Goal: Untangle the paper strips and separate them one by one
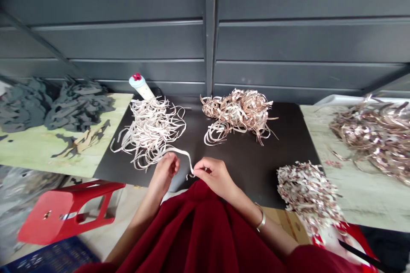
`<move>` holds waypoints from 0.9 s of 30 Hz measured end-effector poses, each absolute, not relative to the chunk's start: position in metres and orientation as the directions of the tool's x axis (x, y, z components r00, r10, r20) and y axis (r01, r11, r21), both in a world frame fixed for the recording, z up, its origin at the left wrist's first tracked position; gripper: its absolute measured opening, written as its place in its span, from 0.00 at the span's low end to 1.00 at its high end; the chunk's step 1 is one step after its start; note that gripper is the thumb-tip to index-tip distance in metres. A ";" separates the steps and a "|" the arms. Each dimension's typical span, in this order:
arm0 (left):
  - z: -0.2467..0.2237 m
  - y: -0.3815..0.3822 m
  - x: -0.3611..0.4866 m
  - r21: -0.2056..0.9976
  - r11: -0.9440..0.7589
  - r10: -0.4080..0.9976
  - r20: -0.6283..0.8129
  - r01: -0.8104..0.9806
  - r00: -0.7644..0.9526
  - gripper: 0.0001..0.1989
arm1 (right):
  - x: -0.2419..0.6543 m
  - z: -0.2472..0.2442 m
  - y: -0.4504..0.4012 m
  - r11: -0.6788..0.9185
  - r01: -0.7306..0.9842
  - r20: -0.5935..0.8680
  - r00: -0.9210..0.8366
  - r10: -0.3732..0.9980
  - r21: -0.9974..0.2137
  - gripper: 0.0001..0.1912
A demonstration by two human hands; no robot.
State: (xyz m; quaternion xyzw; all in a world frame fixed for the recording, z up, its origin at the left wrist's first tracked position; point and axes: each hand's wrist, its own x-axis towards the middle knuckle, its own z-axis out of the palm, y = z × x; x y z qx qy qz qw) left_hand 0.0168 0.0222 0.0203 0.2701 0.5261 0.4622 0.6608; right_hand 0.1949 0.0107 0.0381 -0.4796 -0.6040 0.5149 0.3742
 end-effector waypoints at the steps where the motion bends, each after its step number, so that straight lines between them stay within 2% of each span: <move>1: 0.021 0.018 0.019 0.876 0.421 0.905 -0.421 -0.236 0.054 0.18 | 0.195 0.039 0.011 0.081 0.252 0.014 -0.255 0.967 -0.964 0.08; 4: 0.027 0.007 0.022 0.923 0.384 0.890 -0.366 -0.016 0.270 0.23 | 0.193 0.039 0.010 0.199 0.304 0.097 -0.320 0.943 -0.932 0.09; 8: 0.037 0.003 0.023 0.927 0.375 0.828 -0.343 0.016 0.444 0.23 | 0.190 0.041 0.008 0.153 0.227 0.062 -0.365 0.929 -0.962 0.11; 12: 0.041 0.008 0.019 0.926 0.377 0.789 -0.324 0.005 0.522 0.22 | 0.189 0.046 0.008 0.008 0.109 -0.037 -0.410 0.912 -0.994 0.10; 15: 0.044 0.010 0.015 0.937 0.348 0.762 -0.306 0.038 0.571 0.21 | 0.189 0.049 0.008 -0.044 0.068 -0.069 -0.437 0.897 -0.997 0.10; 22: 0.055 0.006 0.014 0.970 0.240 0.786 -0.214 0.032 0.581 0.19 | 0.195 0.050 0.010 -0.025 -0.031 -0.007 -0.477 0.879 -0.999 0.10; 27: 0.048 -0.003 0.018 0.957 0.252 0.793 -0.118 -0.147 0.597 0.19 | 0.208 0.045 0.019 -0.043 -0.154 0.056 -0.587 0.808 -0.987 0.12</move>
